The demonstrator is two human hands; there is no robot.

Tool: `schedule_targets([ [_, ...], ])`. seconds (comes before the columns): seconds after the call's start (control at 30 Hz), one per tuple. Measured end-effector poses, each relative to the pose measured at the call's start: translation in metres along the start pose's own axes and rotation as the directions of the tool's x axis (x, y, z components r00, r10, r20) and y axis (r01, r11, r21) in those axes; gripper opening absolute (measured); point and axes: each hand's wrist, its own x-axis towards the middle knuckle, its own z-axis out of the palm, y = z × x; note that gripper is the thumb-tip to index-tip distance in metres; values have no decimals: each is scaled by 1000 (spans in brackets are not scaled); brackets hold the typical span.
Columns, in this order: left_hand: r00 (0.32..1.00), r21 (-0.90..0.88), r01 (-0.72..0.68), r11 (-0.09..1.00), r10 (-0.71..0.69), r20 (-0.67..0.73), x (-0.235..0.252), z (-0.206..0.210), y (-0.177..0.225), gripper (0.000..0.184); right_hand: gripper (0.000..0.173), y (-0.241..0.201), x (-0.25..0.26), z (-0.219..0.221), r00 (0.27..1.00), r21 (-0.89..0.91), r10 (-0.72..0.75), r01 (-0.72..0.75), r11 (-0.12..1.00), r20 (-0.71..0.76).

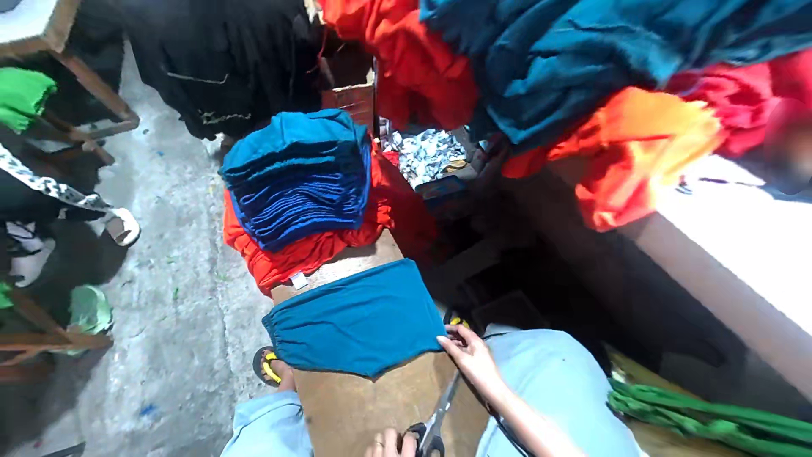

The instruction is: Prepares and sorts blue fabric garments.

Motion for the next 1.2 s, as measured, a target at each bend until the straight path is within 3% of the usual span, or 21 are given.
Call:
schedule_targets([
  [0.13,995,111,-72,991,79,-63,3,-2,19,34,35,-3,-1,0,991,-297,-133,120,947,-24],
  [0.23,996,118,26,993,-37,85,10,0,33,44,27,-4,-1,1,956,-438,-293,260,861,-9],
  [0.33,974,115,140,984,-157,162,7,-5,34,47,23,-1,-1,4,917,-468,-399,356,809,9],
  [0.4,962,35,202,979,-205,181,4,-17,28,47,24,-2,-2,3,922,-376,-386,356,856,-6],
  [0.5,910,-295,346,890,-243,335,5,-40,23,56,27,-11,-3,-10,987,-186,-157,160,969,31],
  [0.57,886,-466,396,791,-195,421,10,-45,25,64,37,-14,-2,-16,992,-121,-98,107,987,79],
  [0.67,877,-600,405,690,-110,467,18,-33,29,62,53,-11,-3,-14,988,-67,-97,106,992,124],
  [0.77,859,-672,447,591,-73,507,24,-21,37,60,47,-11,-2,-15,991,5,-63,62,998,118],
  [0.93,874,-771,471,429,-108,474,45,-10,57,65,39,-5,0,-19,991,277,53,-86,957,125],
  [1.07,892,-807,451,380,-163,421,64,-10,66,62,35,-5,0,-18,990,320,46,-87,943,135],
  [1.2,887,-790,461,405,-193,418,76,-12,72,63,33,-5,0,-18,988,362,50,-99,927,143],
])
